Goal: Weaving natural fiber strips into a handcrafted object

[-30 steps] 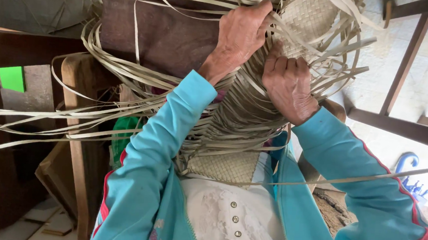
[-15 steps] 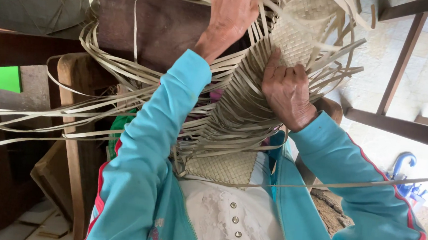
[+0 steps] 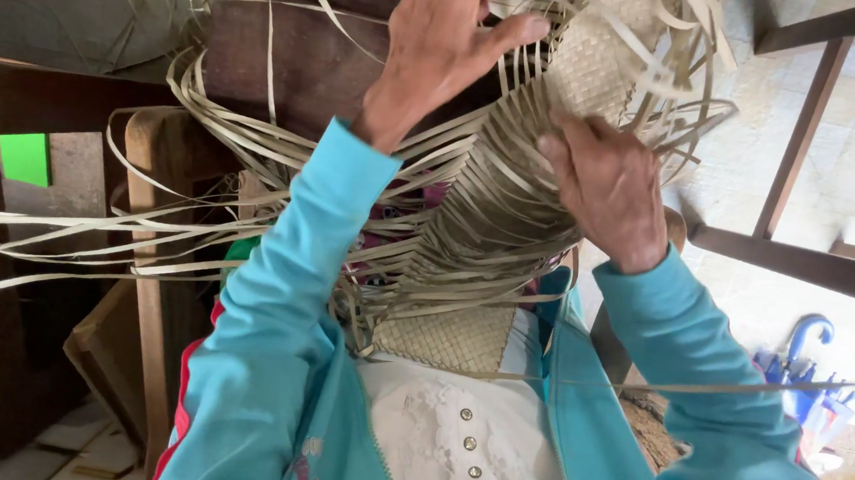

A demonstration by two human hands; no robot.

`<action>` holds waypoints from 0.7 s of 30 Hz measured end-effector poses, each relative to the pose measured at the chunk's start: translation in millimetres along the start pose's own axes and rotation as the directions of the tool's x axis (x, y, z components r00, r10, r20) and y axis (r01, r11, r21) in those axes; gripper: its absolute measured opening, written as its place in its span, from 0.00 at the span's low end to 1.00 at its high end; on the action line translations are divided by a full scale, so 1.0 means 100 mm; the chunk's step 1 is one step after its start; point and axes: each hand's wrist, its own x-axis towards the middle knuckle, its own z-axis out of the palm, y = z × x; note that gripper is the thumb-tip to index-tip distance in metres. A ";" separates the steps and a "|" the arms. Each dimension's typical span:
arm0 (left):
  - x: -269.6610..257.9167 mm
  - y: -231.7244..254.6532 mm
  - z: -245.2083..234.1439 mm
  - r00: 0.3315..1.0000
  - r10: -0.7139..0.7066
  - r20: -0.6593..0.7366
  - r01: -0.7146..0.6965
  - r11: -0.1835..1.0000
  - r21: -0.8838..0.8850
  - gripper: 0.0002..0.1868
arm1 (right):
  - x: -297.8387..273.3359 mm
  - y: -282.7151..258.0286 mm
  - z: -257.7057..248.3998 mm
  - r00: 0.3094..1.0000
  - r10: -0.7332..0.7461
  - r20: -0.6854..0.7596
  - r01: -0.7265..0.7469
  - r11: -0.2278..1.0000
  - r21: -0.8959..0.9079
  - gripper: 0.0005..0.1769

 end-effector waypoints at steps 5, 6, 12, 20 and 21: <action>-0.22 0.12 -0.13 0.990 0.135 -0.036 -0.134 0.990 0.044 0.18 | 0.35 0.22 0.22 0.993 -0.042 -0.108 0.071 0.957 0.283 0.06; -0.28 0.04 -0.08 0.993 0.110 0.043 -0.116 0.980 0.164 0.12 | 0.41 0.23 0.23 0.992 -0.043 -0.119 0.078 0.950 0.301 0.06; -0.33 -0.22 0.06 0.983 0.163 0.088 -0.185 0.831 0.525 0.15 | 0.51 0.24 0.28 0.987 -0.054 -0.149 0.105 0.928 0.357 0.11; -0.34 -0.25 0.01 0.959 0.264 0.101 -0.263 0.706 0.657 0.10 | 0.54 0.23 0.35 0.991 -0.050 -0.122 0.085 0.950 0.299 0.12; -0.34 -0.24 -0.01 0.956 0.278 0.097 -0.271 0.698 0.663 0.09 | 0.54 0.22 0.36 0.992 -0.043 -0.116 0.074 0.957 0.282 0.12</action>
